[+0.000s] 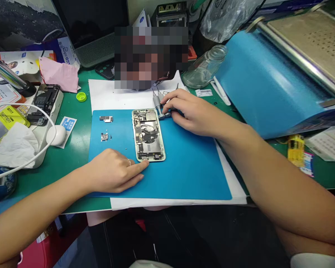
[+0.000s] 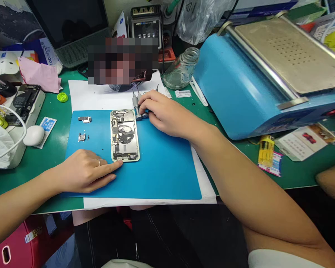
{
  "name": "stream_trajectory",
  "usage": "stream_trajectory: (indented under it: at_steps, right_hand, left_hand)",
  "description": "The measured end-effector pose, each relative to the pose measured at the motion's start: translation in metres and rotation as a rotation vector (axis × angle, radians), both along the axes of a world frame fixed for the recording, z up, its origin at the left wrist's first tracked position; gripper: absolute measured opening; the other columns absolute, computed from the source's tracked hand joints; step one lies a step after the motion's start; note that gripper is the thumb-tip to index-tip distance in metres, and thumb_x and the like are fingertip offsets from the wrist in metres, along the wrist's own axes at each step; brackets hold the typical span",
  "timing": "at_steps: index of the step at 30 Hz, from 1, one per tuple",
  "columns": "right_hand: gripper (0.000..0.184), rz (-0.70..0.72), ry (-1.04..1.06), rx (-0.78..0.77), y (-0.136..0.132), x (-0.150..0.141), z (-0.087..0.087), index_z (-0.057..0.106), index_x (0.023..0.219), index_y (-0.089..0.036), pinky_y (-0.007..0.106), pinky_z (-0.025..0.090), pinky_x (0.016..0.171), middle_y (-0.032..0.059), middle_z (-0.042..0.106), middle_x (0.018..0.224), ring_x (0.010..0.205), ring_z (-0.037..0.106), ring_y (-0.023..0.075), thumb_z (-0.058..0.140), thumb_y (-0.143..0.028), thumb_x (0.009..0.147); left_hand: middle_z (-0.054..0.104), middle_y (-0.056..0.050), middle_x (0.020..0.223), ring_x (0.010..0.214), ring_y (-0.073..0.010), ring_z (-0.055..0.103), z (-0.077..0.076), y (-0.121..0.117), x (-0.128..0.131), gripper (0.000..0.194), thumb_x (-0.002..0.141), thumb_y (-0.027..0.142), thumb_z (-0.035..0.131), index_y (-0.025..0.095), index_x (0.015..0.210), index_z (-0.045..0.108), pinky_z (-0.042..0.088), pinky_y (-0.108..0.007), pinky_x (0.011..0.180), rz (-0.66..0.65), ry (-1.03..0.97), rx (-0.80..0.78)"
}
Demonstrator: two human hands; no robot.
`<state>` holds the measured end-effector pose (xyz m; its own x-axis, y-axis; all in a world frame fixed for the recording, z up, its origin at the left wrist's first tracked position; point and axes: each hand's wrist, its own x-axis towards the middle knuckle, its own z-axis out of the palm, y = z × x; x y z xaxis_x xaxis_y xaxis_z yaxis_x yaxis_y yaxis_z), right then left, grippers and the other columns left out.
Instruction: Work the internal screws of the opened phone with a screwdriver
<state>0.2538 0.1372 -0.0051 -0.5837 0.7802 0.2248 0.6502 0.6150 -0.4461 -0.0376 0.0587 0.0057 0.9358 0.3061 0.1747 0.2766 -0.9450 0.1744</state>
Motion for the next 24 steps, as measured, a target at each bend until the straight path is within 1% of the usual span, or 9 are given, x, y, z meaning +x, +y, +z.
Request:
stream_trajectory:
  at_steps: [3, 9, 13, 16, 19, 22, 24]
  right_hand:
    - [0.023, -0.001, 0.001, 0.003, 0.0015, 0.0012, -0.0020, 0.064, 0.099, -0.023, 0.049, 0.051, 0.099, 0.0104, 0.059, 0.123, 0.115, 0.060, 0.0299, 0.046, -0.014, 0.088]
    - [0.024, 0.026, -0.065, 0.059, 0.0043, 0.0041, -0.0052, 0.063, 0.099, -0.023, 0.052, 0.049, 0.099, 0.0121, 0.057, 0.130, 0.123, 0.056, 0.0323, 0.041, -0.015, 0.093]
    - [0.023, -0.001, -0.068, 0.037, 0.0046, 0.0046, -0.0061, 0.064, 0.097, -0.023, 0.052, 0.049, 0.098, 0.0117, 0.054, 0.134, 0.120, 0.057, 0.0326, 0.042, -0.020, 0.095]
    - [0.023, -0.017, -0.063, 0.017, 0.0041, 0.0046, -0.0072, 0.065, 0.098, -0.024, 0.053, 0.049, 0.098, 0.0102, 0.053, 0.136, 0.118, 0.058, 0.0326, 0.043, -0.021, 0.095]
    - [0.021, -0.040, -0.067, 0.014, 0.0038, 0.0049, -0.0091, 0.064, 0.098, -0.025, 0.056, 0.047, 0.100, 0.0088, 0.051, 0.139, 0.119, 0.056, 0.0338, 0.044, -0.020, 0.094]
    - [0.019, -0.052, -0.071, 0.011, 0.0039, 0.0052, -0.0100, 0.061, 0.095, -0.025, 0.059, 0.047, 0.101, 0.0082, 0.051, 0.138, 0.121, 0.056, 0.0344, 0.044, -0.018, 0.091]
    - [0.014, -0.051, -0.067, 0.002, 0.0038, 0.0050, -0.0092, 0.058, 0.092, -0.025, 0.060, 0.047, 0.100, 0.0090, 0.052, 0.136, 0.122, 0.055, 0.0355, 0.046, -0.018, 0.090]
  left_hand:
    - [0.067, 0.002, 0.065, 0.051, -0.0142, 0.061, 0.0003, -0.0003, -0.0004, 0.035, 0.102, 0.029, 0.046, 0.009, 0.127, 0.059, 0.039, -0.031, 0.047, 0.002, 0.003, -0.004]
    - [0.067, 0.002, 0.066, 0.051, -0.0139, 0.060, 0.0002, -0.0007, -0.0002, 0.034, 0.102, 0.028, 0.046, 0.008, 0.127, 0.059, 0.038, -0.031, 0.046, -0.005, -0.001, -0.009]
    - [0.067, 0.001, 0.067, 0.051, -0.0141, 0.060, -0.0003, -0.0006, -0.0005, 0.035, 0.102, 0.028, 0.046, 0.008, 0.128, 0.058, 0.037, -0.031, 0.047, -0.005, 0.003, -0.016]
    - [0.067, 0.001, 0.067, 0.051, -0.0140, 0.060, -0.0006, -0.0005, -0.0008, 0.035, 0.102, 0.028, 0.046, 0.008, 0.128, 0.058, 0.036, -0.031, 0.048, -0.005, 0.003, -0.019]
    - [0.068, 0.001, 0.067, 0.051, -0.0139, 0.060, -0.0007, -0.0006, -0.0008, 0.035, 0.102, 0.028, 0.045, 0.008, 0.127, 0.059, 0.035, -0.030, 0.048, -0.004, 0.000, -0.021]
    - [0.067, 0.001, 0.067, 0.051, -0.0143, 0.060, -0.0009, -0.0007, -0.0007, 0.035, 0.102, 0.029, 0.046, 0.008, 0.128, 0.058, 0.036, -0.031, 0.048, -0.003, 0.002, -0.020]
    - [0.067, 0.001, 0.067, 0.052, -0.0145, 0.060, -0.0011, -0.0007, -0.0008, 0.035, 0.102, 0.029, 0.046, 0.008, 0.128, 0.058, 0.036, -0.031, 0.048, -0.003, 0.006, -0.020]
